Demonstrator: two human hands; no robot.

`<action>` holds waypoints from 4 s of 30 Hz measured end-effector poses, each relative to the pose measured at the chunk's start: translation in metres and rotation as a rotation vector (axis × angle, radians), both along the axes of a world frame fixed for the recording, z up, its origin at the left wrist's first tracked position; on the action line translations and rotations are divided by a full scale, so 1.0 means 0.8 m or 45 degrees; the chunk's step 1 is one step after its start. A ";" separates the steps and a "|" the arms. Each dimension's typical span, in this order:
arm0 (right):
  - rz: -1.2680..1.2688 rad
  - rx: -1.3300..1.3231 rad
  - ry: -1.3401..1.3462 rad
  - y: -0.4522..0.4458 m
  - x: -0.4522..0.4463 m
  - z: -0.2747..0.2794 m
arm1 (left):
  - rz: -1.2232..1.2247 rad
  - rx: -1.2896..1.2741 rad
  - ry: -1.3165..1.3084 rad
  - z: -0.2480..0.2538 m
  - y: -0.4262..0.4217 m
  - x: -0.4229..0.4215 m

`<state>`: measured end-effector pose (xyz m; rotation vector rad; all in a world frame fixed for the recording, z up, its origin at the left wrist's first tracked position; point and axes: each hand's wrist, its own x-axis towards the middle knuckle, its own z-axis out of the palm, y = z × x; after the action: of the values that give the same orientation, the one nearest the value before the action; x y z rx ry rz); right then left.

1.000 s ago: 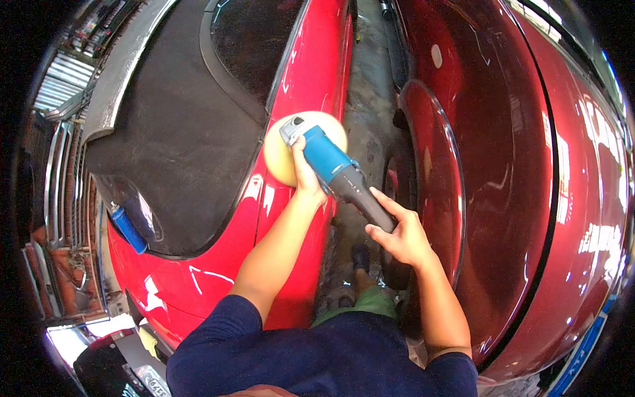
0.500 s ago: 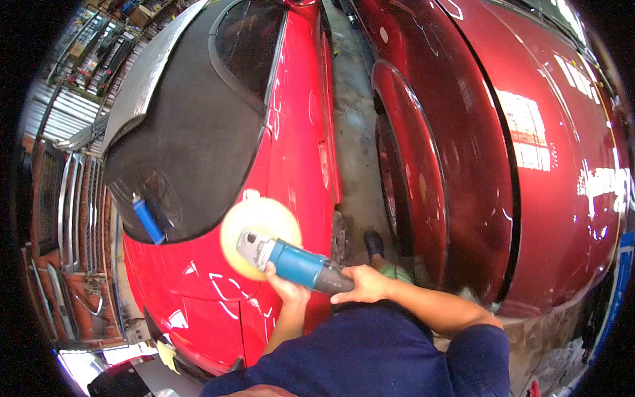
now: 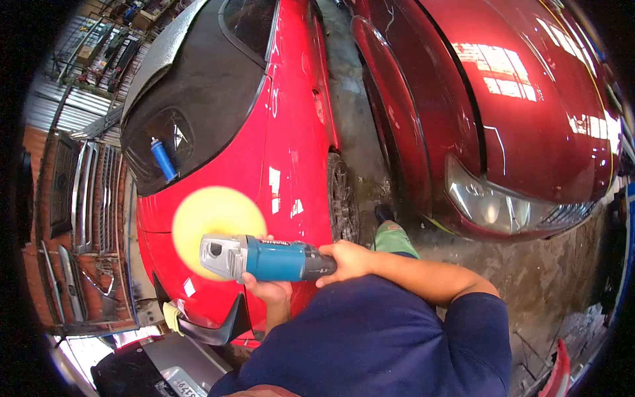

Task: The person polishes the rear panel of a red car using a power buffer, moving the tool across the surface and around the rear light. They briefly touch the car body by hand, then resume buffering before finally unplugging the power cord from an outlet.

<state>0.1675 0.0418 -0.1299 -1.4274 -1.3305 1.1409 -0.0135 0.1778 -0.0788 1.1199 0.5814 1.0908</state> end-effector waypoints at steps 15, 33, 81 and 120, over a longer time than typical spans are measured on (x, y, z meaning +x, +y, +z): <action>-0.145 -0.283 -0.261 -0.015 0.065 0.031 | -0.061 -0.448 -0.038 -0.034 0.029 0.092; -0.411 -0.503 0.353 0.077 0.325 0.042 | -0.522 -0.894 -0.125 -0.063 0.196 0.455; -0.692 -0.738 0.332 0.532 0.486 -0.073 | -0.330 -0.991 -0.084 -0.299 0.606 0.671; -0.690 -0.841 0.224 0.526 0.493 -0.083 | -0.319 -1.004 -0.133 -0.302 0.607 0.664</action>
<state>0.5616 0.4623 -0.1959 -1.9376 -0.3859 1.3371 0.5179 0.6631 -0.3207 0.4261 0.6822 0.6001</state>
